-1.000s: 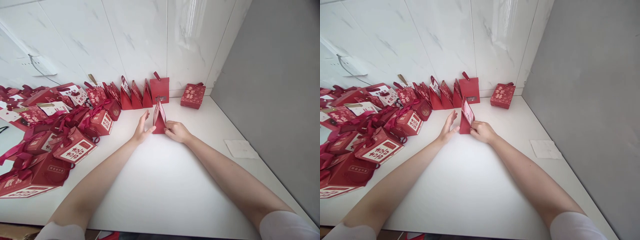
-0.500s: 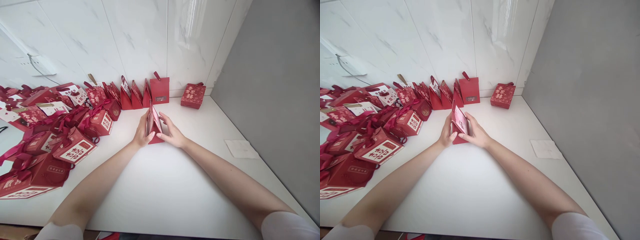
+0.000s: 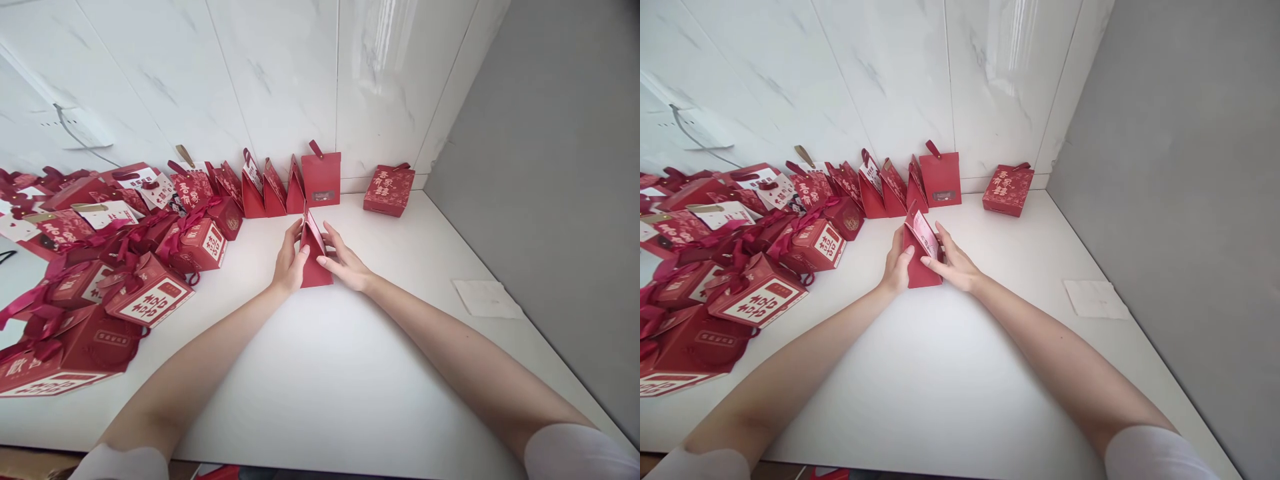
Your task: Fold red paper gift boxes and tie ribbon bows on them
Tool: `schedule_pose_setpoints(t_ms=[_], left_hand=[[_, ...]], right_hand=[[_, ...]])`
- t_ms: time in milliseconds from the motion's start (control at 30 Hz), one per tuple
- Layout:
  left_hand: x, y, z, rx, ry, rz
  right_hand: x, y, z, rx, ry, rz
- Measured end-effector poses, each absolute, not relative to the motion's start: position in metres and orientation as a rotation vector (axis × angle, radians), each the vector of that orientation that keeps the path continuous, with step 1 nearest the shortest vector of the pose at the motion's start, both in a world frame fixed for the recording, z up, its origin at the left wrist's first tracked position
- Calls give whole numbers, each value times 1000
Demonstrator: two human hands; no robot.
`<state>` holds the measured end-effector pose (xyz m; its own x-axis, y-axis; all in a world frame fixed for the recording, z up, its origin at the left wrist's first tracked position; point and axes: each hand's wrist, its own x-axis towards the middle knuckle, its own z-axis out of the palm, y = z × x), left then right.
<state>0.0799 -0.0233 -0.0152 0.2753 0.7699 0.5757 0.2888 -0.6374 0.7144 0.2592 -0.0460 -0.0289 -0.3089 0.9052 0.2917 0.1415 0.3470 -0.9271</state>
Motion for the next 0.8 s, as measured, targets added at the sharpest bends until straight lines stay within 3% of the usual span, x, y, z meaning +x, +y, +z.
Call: schedule_pose_setpoints(t_ms=[567, 800], left_hand=[[71, -8, 10, 1792, 1009, 821], [63, -8, 14, 1815, 834, 674]], right_hand=[[280, -35, -14, -766, -1599, 1324], [279, -36, -13, -935, -1532, 1337]])
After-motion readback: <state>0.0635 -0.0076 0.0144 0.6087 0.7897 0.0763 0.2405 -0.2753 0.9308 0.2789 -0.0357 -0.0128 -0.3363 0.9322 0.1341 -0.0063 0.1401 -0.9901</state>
